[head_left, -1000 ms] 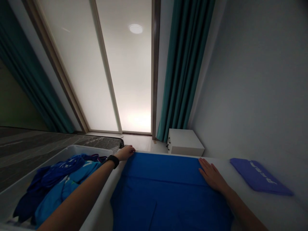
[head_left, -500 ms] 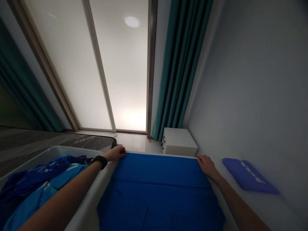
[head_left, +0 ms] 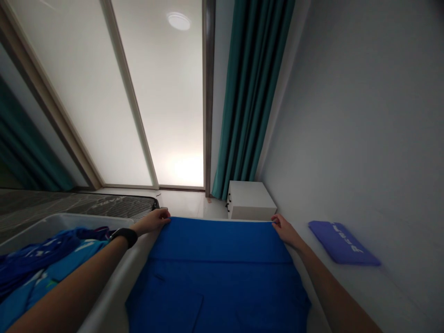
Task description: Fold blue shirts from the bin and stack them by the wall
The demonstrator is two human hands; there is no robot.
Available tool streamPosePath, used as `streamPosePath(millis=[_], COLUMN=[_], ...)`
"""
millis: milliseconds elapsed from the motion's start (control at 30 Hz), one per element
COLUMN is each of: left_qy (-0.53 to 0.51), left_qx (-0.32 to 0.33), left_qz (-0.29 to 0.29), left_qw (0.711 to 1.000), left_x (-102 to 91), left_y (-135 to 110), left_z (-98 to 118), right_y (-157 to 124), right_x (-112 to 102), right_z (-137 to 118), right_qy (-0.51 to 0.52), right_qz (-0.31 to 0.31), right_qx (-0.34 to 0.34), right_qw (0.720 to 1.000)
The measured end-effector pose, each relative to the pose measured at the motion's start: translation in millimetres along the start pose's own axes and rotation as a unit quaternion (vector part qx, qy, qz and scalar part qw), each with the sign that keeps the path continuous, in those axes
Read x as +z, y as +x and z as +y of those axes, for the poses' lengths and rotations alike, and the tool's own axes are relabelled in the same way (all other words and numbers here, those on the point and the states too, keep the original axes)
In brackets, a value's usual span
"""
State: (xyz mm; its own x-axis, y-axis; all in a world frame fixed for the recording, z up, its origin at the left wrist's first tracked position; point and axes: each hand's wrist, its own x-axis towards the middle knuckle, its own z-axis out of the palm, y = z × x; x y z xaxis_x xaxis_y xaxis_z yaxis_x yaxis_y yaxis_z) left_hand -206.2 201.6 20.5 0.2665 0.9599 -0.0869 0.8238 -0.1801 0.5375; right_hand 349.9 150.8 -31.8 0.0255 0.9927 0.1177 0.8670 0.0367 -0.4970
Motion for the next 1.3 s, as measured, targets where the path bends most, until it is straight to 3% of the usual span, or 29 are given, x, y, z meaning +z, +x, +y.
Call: streamPosePath(millis=[167, 300, 600, 800, 967, 1133, 1300], left_qy=[-0.019, -0.015, -0.112, -0.206, -0.261, -0.270, -0.249], left_qx=[0.023, 0.035, 0.043, 0.030, 0.052, 0.061, 0.071], left_qz=[0.001, 0.046, 0.118, 0.144, 0.157, 0.152, 0.115], left_qw=[1.000, 0.998, 0.986, 0.968, 0.951, 0.949, 0.959], left_x=[-8.9, -16.6, -22.8, -12.6, -16.4, -11.2, 20.1], left_y=[-6, -20, -80, -118, -149, -193, -242], left_z=[4, 15, 42, 58, 73, 75, 58], right_y=[-7, -16, -62, -103, -132, -171, -226], right_x=[-14, -27, -61, -73, -83, -82, -58], right_z=[-5, -13, -35, -46, -54, -58, -46], right_qy=[0.031, 0.045, 0.085, 0.091, 0.129, 0.229, 0.239], right_qz=[-0.012, 0.005, 0.017, 0.016, 0.007, 0.021, 0.039], right_qx=[-0.002, -0.006, -0.023, -0.013, 0.000, 0.004, 0.003], right_qw=[0.999, 0.999, 0.996, 0.996, 0.992, 0.973, 0.970])
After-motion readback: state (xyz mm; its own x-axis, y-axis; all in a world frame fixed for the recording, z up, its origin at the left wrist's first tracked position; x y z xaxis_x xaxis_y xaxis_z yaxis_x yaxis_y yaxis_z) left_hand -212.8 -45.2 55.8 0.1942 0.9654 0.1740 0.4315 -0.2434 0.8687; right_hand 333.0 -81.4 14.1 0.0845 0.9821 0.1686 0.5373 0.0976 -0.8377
